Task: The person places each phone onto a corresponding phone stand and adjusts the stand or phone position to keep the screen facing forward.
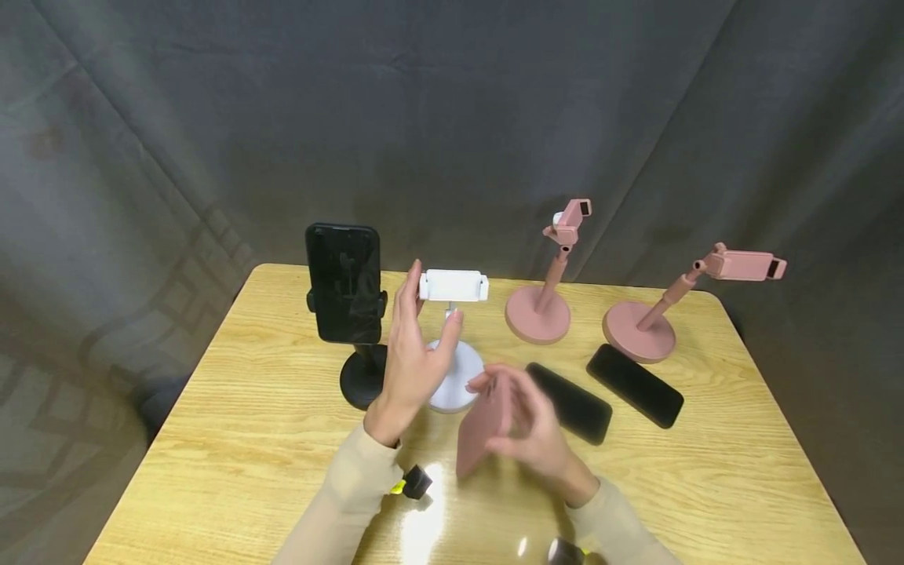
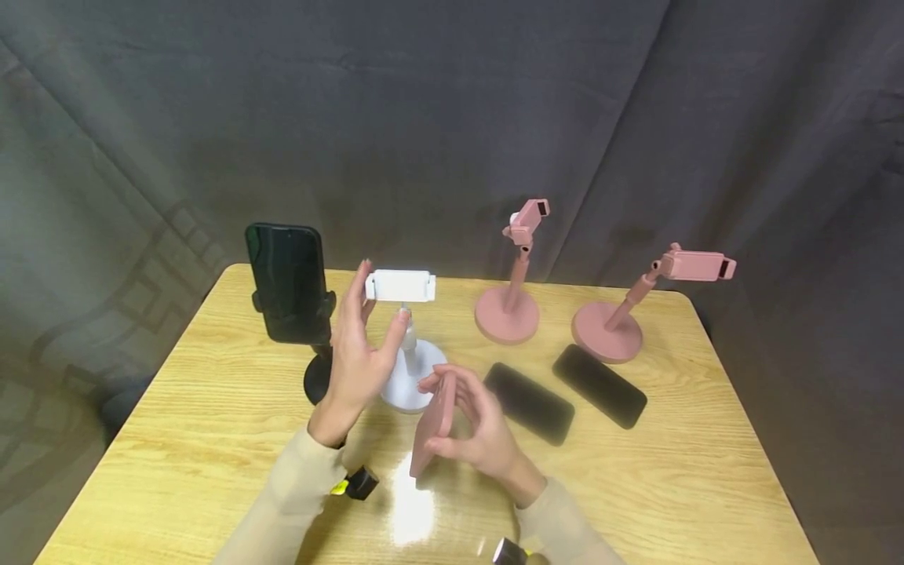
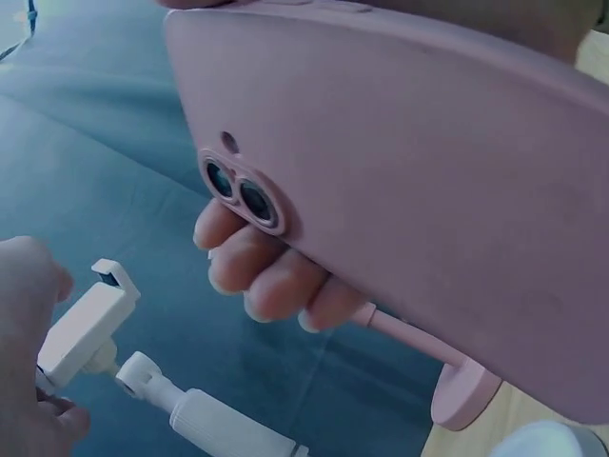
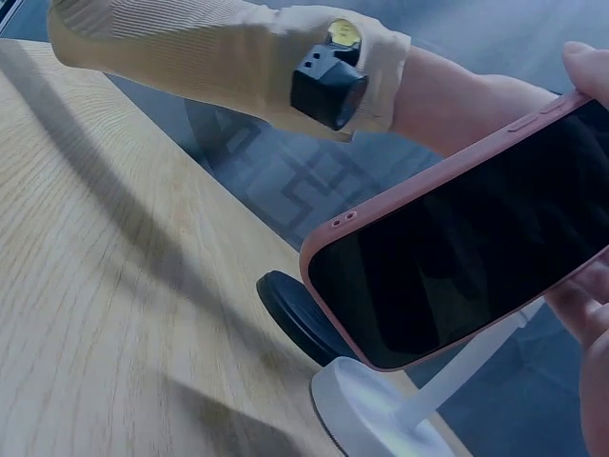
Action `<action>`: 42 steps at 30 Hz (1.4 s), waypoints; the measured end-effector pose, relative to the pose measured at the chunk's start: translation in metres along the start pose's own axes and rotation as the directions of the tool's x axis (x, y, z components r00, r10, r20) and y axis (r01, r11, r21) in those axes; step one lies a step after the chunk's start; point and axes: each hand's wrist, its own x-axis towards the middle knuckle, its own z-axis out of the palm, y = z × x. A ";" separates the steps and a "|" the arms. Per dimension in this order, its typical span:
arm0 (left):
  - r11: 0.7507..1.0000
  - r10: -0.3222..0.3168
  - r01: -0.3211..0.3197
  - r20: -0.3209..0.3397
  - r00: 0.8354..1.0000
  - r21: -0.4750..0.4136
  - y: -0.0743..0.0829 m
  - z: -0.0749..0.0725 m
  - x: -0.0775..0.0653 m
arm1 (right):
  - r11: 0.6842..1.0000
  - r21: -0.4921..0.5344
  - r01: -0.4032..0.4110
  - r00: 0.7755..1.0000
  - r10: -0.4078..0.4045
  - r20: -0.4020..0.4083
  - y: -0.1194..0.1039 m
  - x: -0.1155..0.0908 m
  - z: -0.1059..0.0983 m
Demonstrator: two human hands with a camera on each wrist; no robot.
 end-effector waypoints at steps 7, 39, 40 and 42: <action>1.000 0.000 0.000 -0.026 1.000 -0.026 -0.003 0.000 0.006 | 0.998 -0.058 0.007 1.000 -0.007 -0.007 0.000 0.003 -0.002; 0.985 0.098 -0.094 -0.023 0.995 0.147 0.000 -0.003 0.003 | 0.988 -0.150 -0.026 0.998 0.017 -0.062 -0.066 0.093 -0.009; 0.985 0.103 -0.098 -0.026 0.994 0.145 0.000 -0.004 0.003 | 0.988 -0.155 -0.025 0.998 0.015 -0.061 -0.067 0.095 -0.009; 0.984 0.111 -0.106 -0.030 0.993 0.140 0.000 -0.004 0.004 | 0.987 -0.160 -0.021 0.998 0.011 -0.061 -0.069 0.098 -0.009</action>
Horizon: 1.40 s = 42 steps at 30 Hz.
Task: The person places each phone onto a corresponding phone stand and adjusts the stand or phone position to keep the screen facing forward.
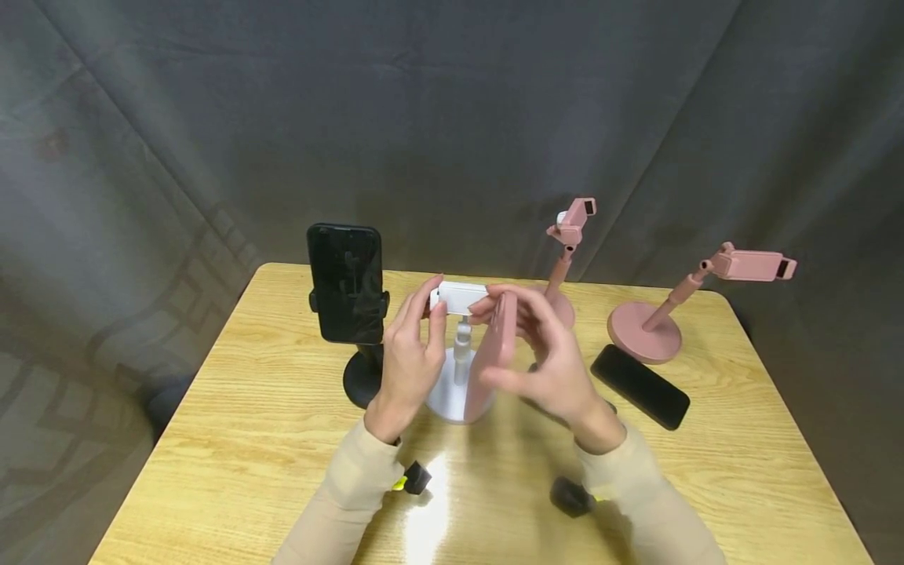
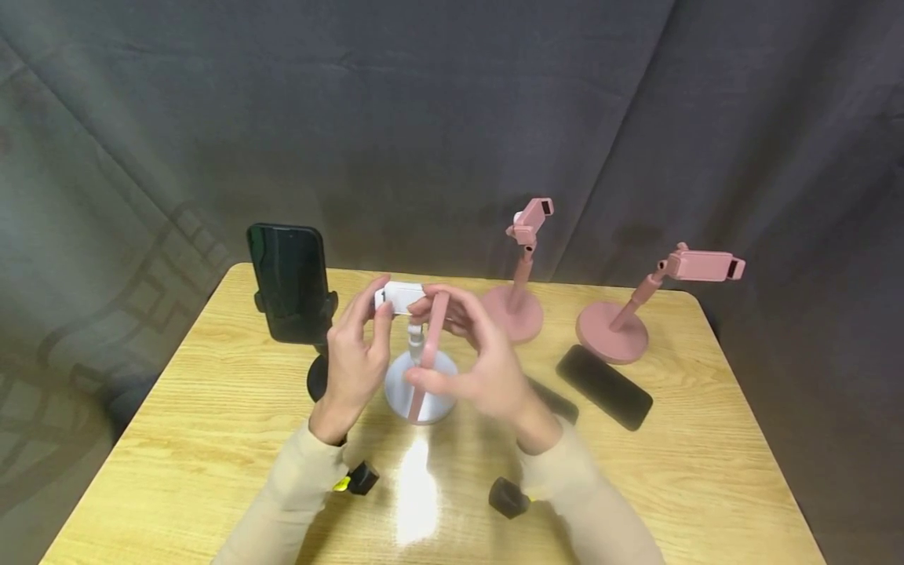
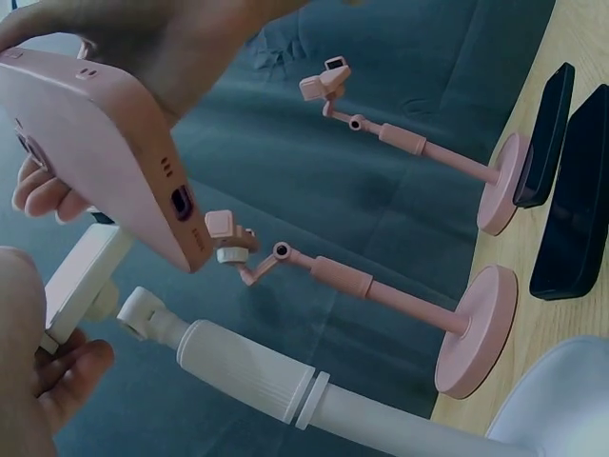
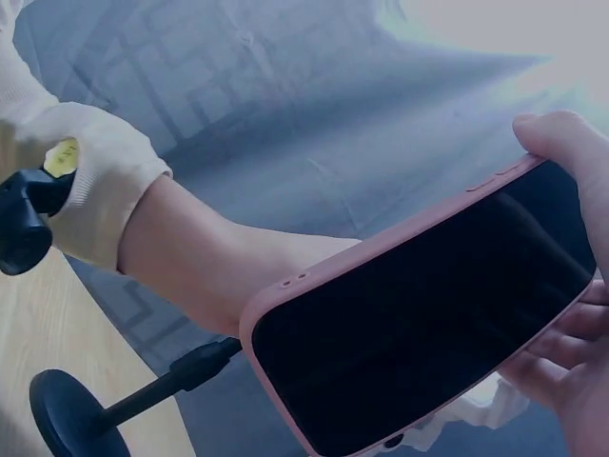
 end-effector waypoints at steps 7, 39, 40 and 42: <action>1.000 0.007 -0.007 0.005 1.000 -0.016 0.000 -0.001 0.001 | 1.000 0.025 0.017 1.000 -0.017 -0.014 -0.006 0.010 -0.003; 0.989 0.056 -0.070 0.106 0.993 0.132 -0.004 -0.008 0.002 | 0.988 -0.055 -0.147 0.985 0.141 -0.102 -0.005 0.050 0.001; 0.985 0.066 -0.082 0.113 0.991 0.150 -0.003 -0.009 0.003 | 0.986 -0.054 -0.155 0.982 0.148 -0.114 -0.005 0.050 0.002; 0.978 0.082 -0.104 0.129 0.988 0.181 -0.003 -0.010 0.003 | 0.983 -0.058 -0.173 0.977 0.165 -0.133 -0.004 0.052 0.003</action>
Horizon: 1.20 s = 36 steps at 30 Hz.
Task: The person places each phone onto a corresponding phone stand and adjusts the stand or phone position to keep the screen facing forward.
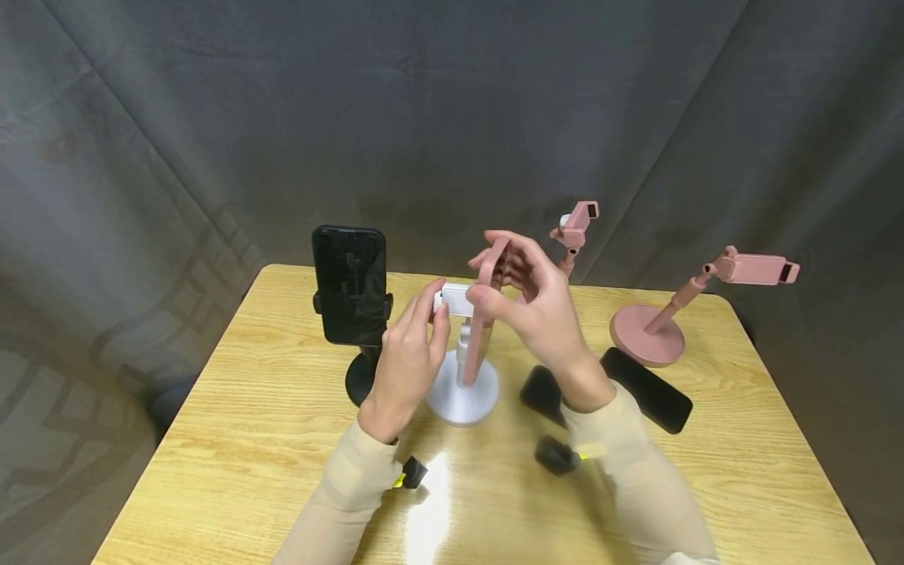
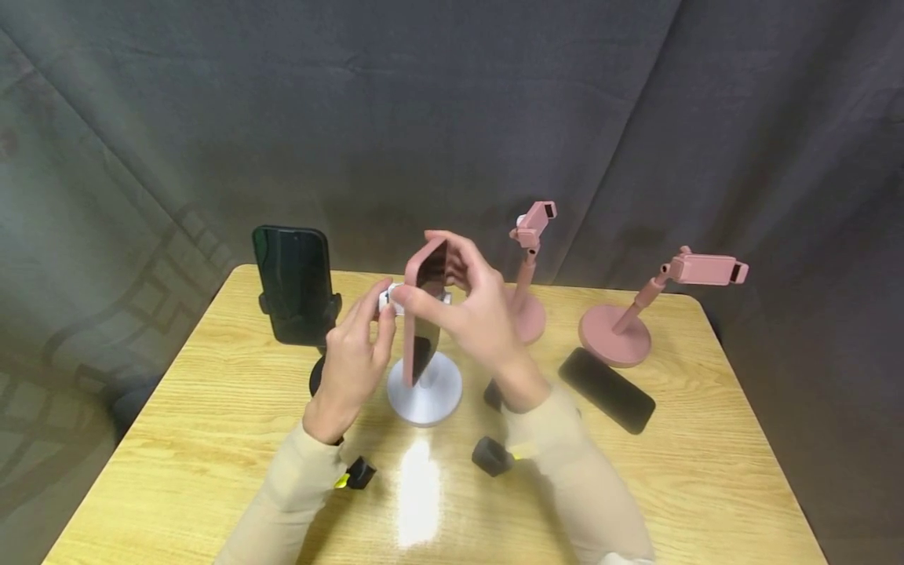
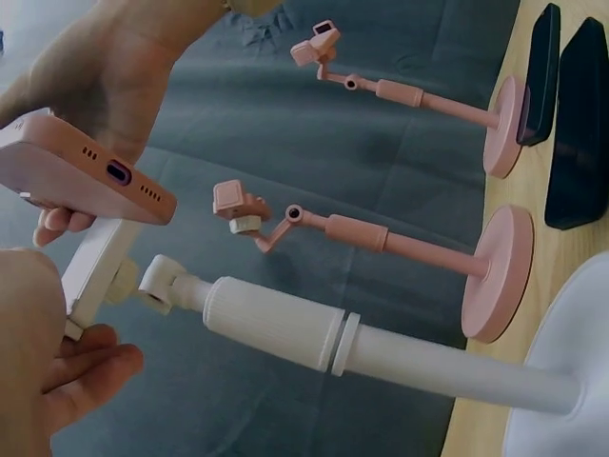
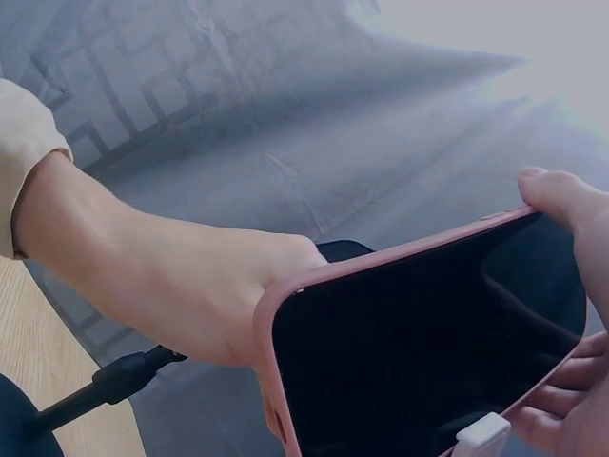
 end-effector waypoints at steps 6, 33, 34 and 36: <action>0.999 0.030 -0.031 0.024 0.999 0.031 -0.002 -0.004 0.002 | 0.997 -0.078 -0.007 0.999 0.003 -0.051 0.002 0.000 0.004; 0.986 0.123 -0.126 0.038 0.992 0.106 -0.005 -0.012 0.004 | 0.832 -0.541 0.125 0.824 -0.391 -0.410 0.030 0.008 0.046; 0.986 0.125 -0.128 0.040 0.991 0.110 -0.006 -0.012 0.004 | 0.821 -0.558 0.121 0.818 -0.401 -0.412 0.031 0.008 0.047; 0.984 0.132 -0.136 0.044 0.990 0.116 -0.005 -0.014 0.004 | 0.802 -0.586 0.115 0.807 -0.420 -0.416 0.032 0.009 0.047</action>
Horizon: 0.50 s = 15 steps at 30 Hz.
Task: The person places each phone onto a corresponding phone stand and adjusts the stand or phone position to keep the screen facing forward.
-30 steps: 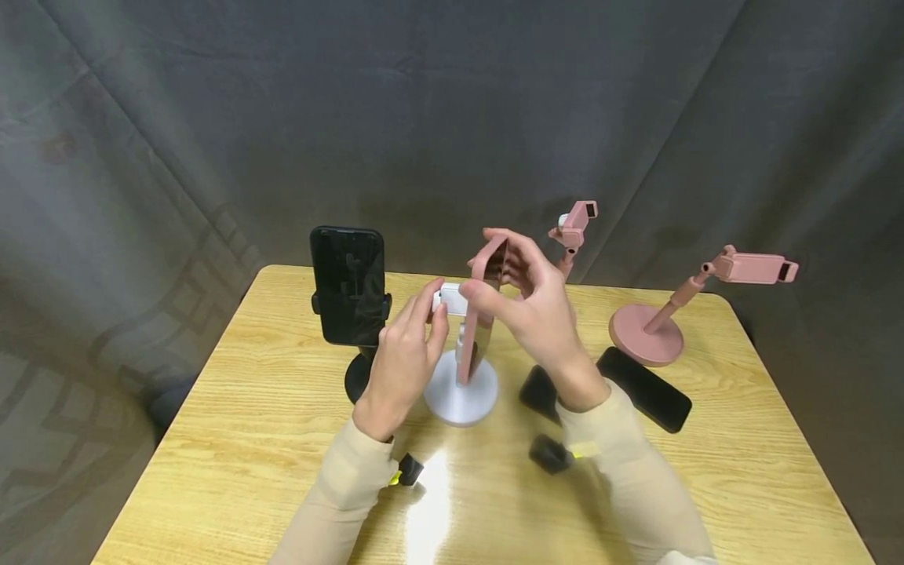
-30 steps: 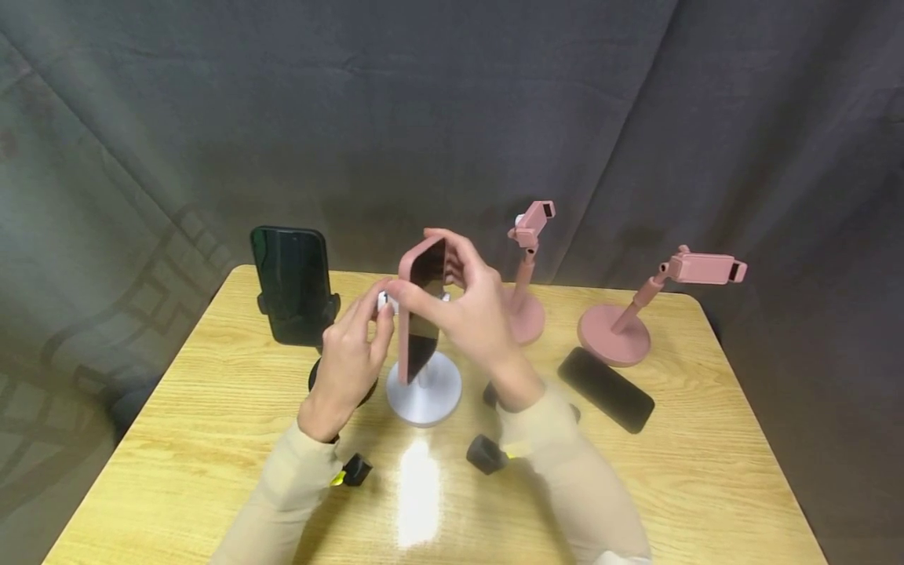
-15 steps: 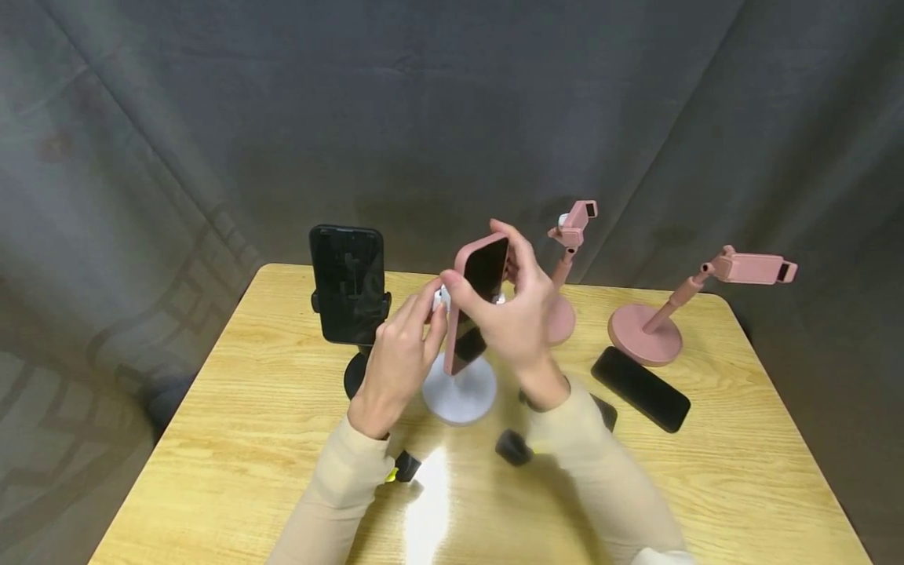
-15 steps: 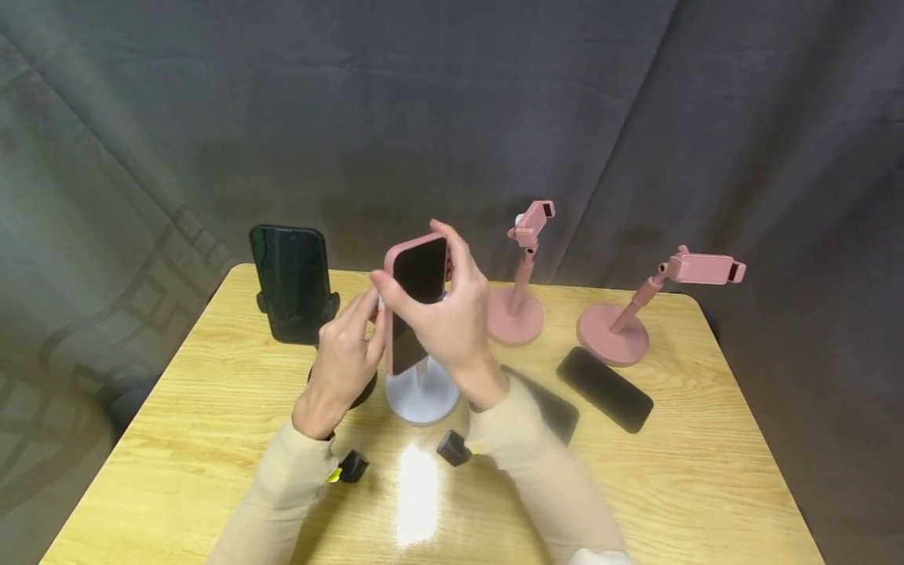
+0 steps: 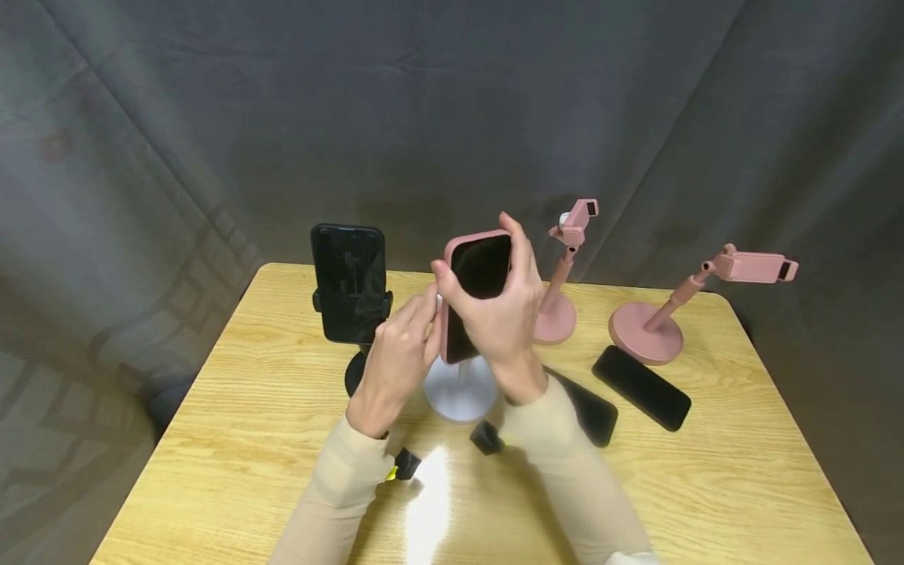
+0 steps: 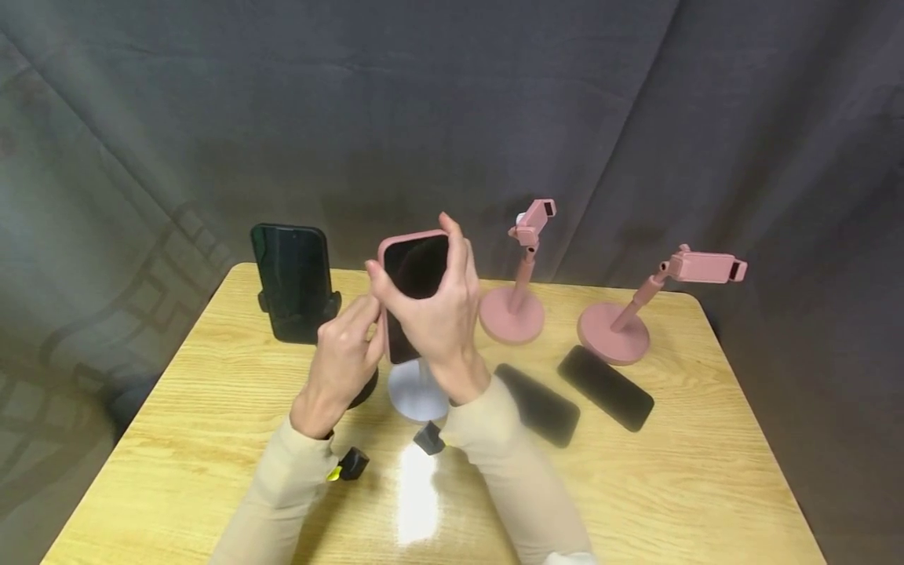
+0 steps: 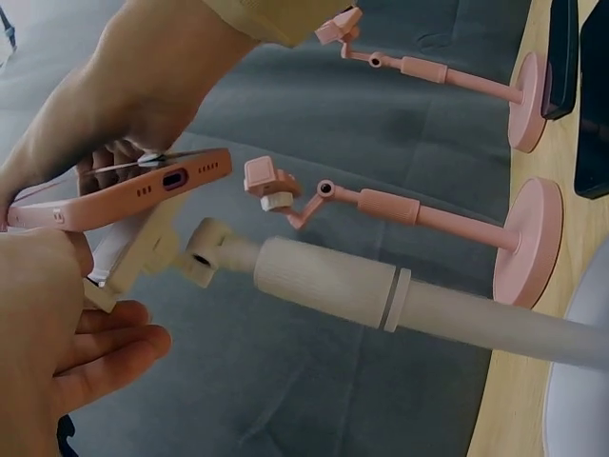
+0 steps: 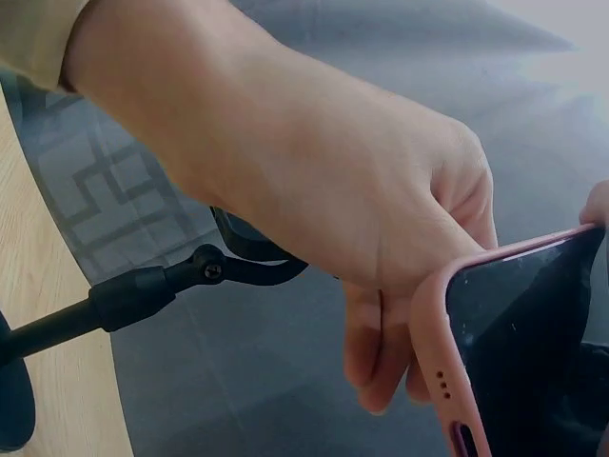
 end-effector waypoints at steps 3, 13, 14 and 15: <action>1.000 0.009 -0.009 0.008 1.000 0.003 -0.001 -0.001 0.000 | 1.000 -0.028 0.009 1.000 -0.009 -0.024 0.001 0.000 0.002; 0.999 0.005 -0.003 0.039 0.999 -0.037 -0.002 -0.007 0.003 | 0.997 -0.070 0.013 0.999 -0.016 -0.045 0.003 0.000 0.004; 0.999 0.000 0.002 0.040 0.999 -0.044 -0.002 -0.008 0.003 | 0.997 -0.071 0.017 0.999 -0.020 -0.043 0.003 0.000 0.004; 0.999 -0.005 0.007 0.040 0.999 -0.053 -0.002 -0.008 0.003 | 0.997 -0.070 0.022 0.999 -0.025 -0.042 0.004 0.000 0.005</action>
